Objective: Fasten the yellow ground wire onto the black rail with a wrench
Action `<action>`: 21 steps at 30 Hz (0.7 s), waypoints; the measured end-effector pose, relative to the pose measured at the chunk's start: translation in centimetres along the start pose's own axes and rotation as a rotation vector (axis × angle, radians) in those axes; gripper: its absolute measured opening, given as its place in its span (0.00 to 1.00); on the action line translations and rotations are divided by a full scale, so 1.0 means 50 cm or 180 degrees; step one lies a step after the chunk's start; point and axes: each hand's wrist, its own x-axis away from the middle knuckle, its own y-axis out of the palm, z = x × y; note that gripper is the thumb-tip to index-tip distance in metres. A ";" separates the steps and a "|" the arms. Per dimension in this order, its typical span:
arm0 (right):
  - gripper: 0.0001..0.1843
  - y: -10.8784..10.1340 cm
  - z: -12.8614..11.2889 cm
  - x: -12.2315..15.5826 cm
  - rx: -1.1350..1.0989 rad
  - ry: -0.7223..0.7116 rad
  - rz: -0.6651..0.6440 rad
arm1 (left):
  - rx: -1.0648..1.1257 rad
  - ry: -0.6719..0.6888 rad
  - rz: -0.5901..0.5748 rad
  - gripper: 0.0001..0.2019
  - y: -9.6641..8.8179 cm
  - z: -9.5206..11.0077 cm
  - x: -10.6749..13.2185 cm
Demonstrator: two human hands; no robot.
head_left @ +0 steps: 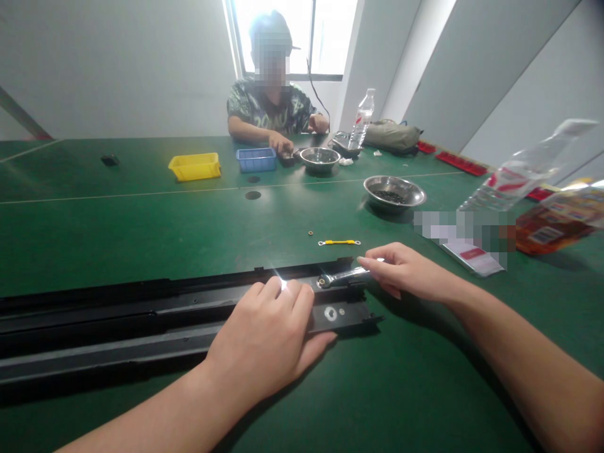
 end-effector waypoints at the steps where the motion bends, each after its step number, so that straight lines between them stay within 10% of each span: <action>1: 0.26 -0.004 -0.002 0.003 0.0091 0.0062 -0.0173 | 0.0003 -0.0002 0.0006 0.20 0.000 0.000 0.000; 21: 0.26 -0.029 -0.013 0.022 0.0187 0.0285 -0.0725 | -0.0001 -0.0012 -0.0004 0.21 -0.001 0.001 -0.003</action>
